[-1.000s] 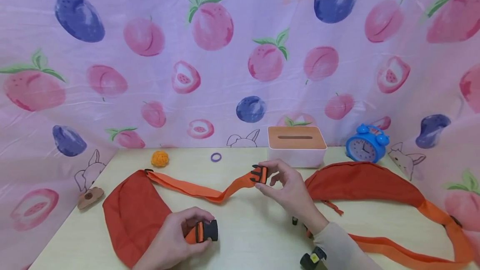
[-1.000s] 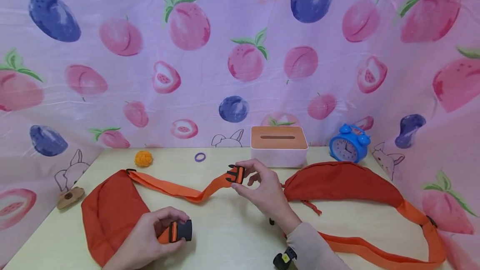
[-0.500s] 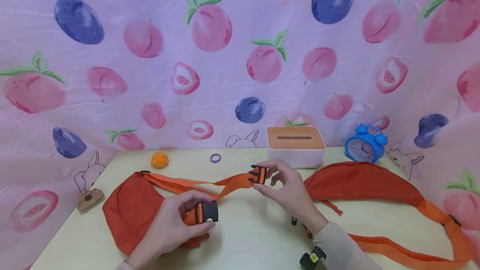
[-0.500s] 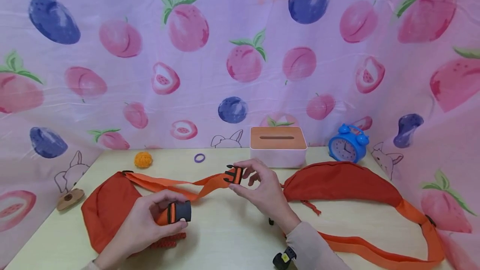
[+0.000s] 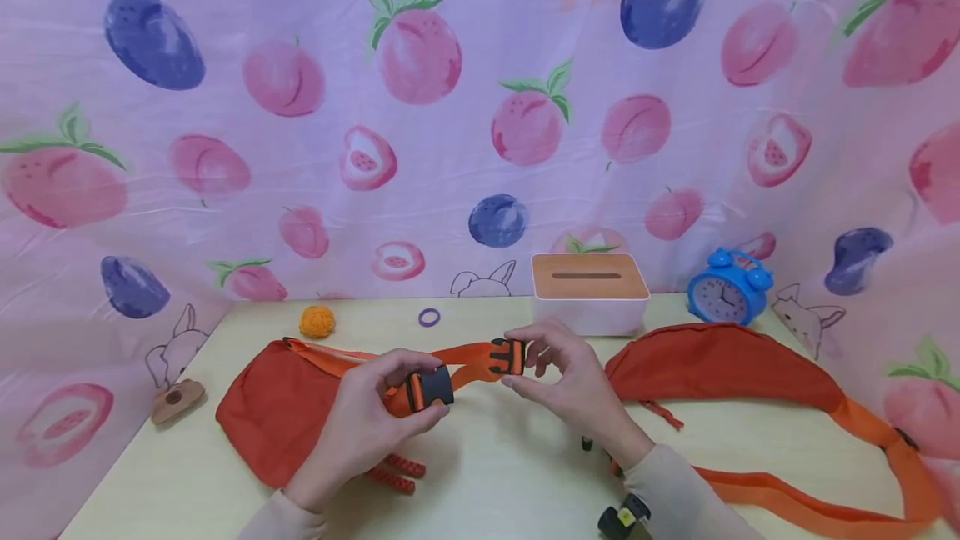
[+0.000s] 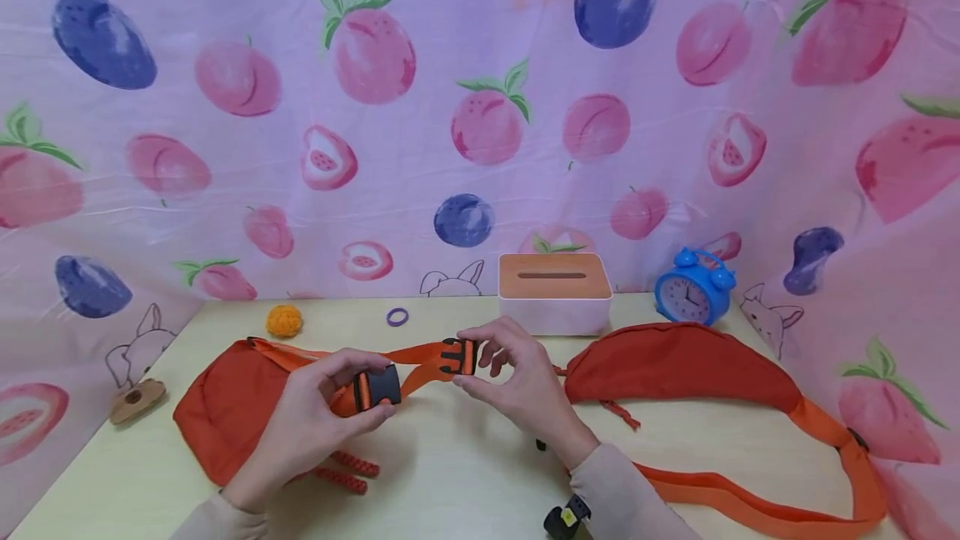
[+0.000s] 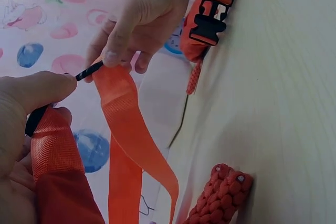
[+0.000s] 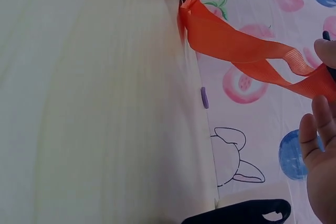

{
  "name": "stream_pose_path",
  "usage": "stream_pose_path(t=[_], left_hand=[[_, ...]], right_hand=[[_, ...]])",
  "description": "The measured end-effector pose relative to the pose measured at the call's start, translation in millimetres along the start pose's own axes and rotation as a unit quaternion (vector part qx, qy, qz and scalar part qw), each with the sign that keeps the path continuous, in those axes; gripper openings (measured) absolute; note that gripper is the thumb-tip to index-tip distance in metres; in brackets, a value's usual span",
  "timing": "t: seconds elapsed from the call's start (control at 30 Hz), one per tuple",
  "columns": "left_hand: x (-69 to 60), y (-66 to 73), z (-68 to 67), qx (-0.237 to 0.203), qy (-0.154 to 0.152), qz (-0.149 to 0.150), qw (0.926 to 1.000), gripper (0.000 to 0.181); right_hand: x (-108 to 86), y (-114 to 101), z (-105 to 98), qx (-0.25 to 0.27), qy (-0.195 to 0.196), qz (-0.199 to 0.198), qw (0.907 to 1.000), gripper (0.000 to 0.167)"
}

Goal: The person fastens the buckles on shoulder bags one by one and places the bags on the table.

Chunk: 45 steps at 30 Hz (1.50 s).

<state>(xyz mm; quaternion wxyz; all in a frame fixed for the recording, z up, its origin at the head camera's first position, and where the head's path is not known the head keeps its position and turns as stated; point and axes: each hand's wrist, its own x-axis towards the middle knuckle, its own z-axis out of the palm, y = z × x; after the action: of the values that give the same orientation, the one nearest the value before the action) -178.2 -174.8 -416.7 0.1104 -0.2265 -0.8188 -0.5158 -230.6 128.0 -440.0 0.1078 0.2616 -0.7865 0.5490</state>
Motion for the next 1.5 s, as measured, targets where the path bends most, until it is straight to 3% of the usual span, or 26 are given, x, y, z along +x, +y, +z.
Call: stream_pose_path(t=[0.27,0.4,0.7,1.2,1.5], left_hand=[[3.4,-0.1,7.0,-0.006,0.011,0.003,0.9999,0.053],[2.9,0.9,10.3,-0.007,0.009,-0.005,0.9999,0.053],[0.5,-1.4,15.4,-0.002,0.001,0.008,1.0,0.052],[-1.0,-0.2,11.2,0.009,-0.004,0.004,0.9999,0.052],[-1.7,-0.8,10.1,-0.013,-0.011,0.006,0.9998,0.05]], right_hand=[[1.0,-4.6,5.8,-0.027,-0.015,-0.05,0.9983,0.057],[-0.3,-7.9,10.2,-0.038,-0.029,-0.069,0.9964,0.057],[-3.6,-8.9,17.7,-0.04,-0.066,-0.119,0.9899,0.055],[-4.8,-9.0,18.7,-0.04,-0.073,-0.121,0.9891,0.053],[-5.9,-8.3,19.8,-0.031,-0.074,-0.126,0.9888,0.053]])
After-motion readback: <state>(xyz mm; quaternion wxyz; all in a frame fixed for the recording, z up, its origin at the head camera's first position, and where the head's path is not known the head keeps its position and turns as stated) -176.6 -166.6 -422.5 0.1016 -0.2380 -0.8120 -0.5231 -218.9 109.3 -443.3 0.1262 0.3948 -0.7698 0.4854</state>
